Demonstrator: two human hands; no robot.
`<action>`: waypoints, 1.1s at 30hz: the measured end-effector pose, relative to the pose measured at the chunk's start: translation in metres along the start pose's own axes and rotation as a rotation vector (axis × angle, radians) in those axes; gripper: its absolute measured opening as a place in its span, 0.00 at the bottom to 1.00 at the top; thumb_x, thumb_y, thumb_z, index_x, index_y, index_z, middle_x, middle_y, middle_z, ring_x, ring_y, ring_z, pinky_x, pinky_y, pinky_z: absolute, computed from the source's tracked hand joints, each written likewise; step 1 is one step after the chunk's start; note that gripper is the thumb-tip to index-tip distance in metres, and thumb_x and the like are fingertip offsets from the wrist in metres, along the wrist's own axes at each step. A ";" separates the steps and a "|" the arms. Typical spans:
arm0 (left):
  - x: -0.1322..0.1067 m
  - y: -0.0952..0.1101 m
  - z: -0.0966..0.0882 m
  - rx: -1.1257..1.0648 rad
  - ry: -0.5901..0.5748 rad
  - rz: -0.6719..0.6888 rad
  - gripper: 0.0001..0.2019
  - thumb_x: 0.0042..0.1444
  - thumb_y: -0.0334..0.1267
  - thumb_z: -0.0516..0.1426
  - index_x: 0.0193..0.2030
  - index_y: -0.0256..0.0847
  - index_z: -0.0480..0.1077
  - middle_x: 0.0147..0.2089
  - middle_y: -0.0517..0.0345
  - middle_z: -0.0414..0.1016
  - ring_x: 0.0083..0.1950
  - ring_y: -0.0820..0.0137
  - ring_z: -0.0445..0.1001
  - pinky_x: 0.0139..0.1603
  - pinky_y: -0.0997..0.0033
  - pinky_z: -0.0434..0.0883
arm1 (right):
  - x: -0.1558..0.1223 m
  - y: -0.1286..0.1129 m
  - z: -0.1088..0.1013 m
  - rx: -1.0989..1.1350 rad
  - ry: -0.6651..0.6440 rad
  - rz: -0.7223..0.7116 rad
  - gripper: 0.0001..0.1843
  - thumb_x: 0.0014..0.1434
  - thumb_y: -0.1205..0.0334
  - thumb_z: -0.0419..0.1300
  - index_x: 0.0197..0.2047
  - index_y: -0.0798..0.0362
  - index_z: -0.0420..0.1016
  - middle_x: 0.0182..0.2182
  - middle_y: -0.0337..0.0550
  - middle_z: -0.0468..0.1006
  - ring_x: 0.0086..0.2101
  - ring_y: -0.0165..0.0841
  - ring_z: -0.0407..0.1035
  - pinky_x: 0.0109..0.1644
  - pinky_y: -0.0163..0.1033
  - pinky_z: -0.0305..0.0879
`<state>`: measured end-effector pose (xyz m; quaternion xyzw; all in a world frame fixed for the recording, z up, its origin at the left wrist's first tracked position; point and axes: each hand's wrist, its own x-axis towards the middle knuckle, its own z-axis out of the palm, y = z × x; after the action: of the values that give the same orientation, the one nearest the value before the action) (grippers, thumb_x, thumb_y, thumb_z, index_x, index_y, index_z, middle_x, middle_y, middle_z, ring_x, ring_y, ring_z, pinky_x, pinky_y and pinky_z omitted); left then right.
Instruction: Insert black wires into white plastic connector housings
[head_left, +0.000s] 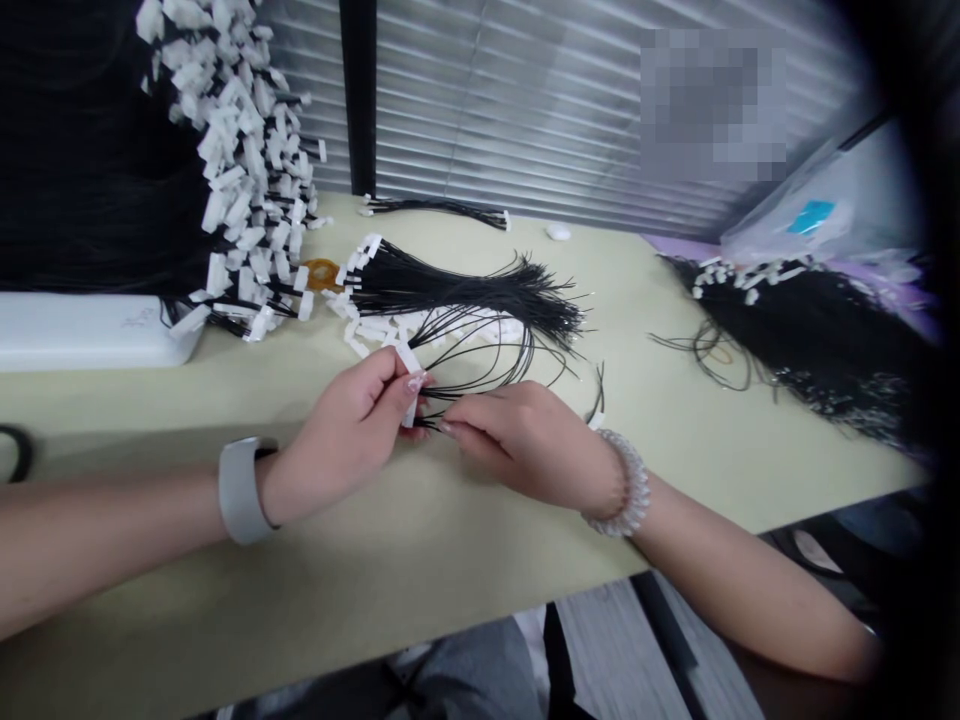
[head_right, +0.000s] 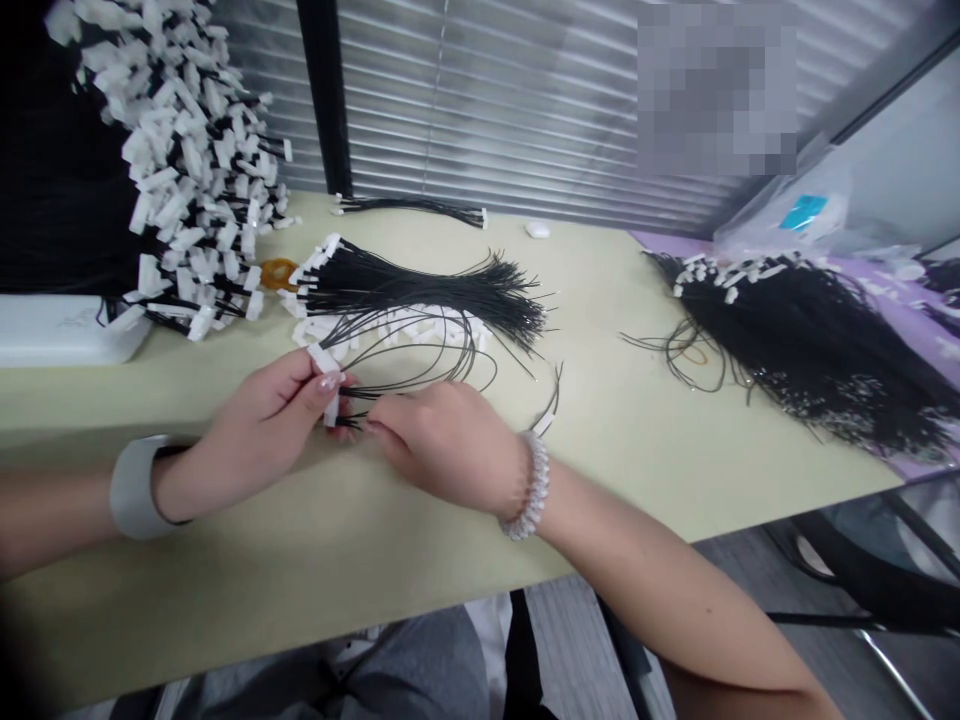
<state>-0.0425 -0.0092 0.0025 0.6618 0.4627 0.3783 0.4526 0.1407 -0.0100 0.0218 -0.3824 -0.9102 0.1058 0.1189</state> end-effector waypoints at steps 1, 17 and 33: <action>0.000 0.000 0.000 0.000 0.001 -0.004 0.11 0.59 0.43 0.47 0.29 0.40 0.60 0.27 0.63 0.66 0.27 0.74 0.70 0.30 0.74 0.69 | 0.000 0.000 0.001 -0.017 -0.001 0.001 0.14 0.60 0.62 0.47 0.30 0.54 0.71 0.21 0.38 0.70 0.23 0.26 0.62 0.29 0.32 0.56; 0.000 -0.001 0.000 0.010 -0.016 -0.006 0.11 0.59 0.43 0.47 0.31 0.39 0.61 0.25 0.64 0.64 0.24 0.76 0.69 0.24 0.76 0.68 | 0.003 0.000 0.003 0.039 -0.040 0.060 0.12 0.60 0.63 0.48 0.30 0.53 0.70 0.21 0.37 0.70 0.22 0.24 0.62 0.28 0.30 0.55; 0.004 -0.005 0.001 -0.080 0.009 -0.126 0.13 0.58 0.46 0.46 0.35 0.39 0.63 0.30 0.59 0.67 0.26 0.75 0.67 0.26 0.75 0.69 | -0.011 0.072 -0.041 0.106 0.921 0.331 0.10 0.54 0.64 0.55 0.38 0.52 0.75 0.30 0.42 0.76 0.27 0.30 0.68 0.29 0.36 0.63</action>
<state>-0.0421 -0.0049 -0.0019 0.6109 0.4900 0.3704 0.4994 0.2083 0.0353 0.0387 -0.5226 -0.6833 -0.0108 0.5098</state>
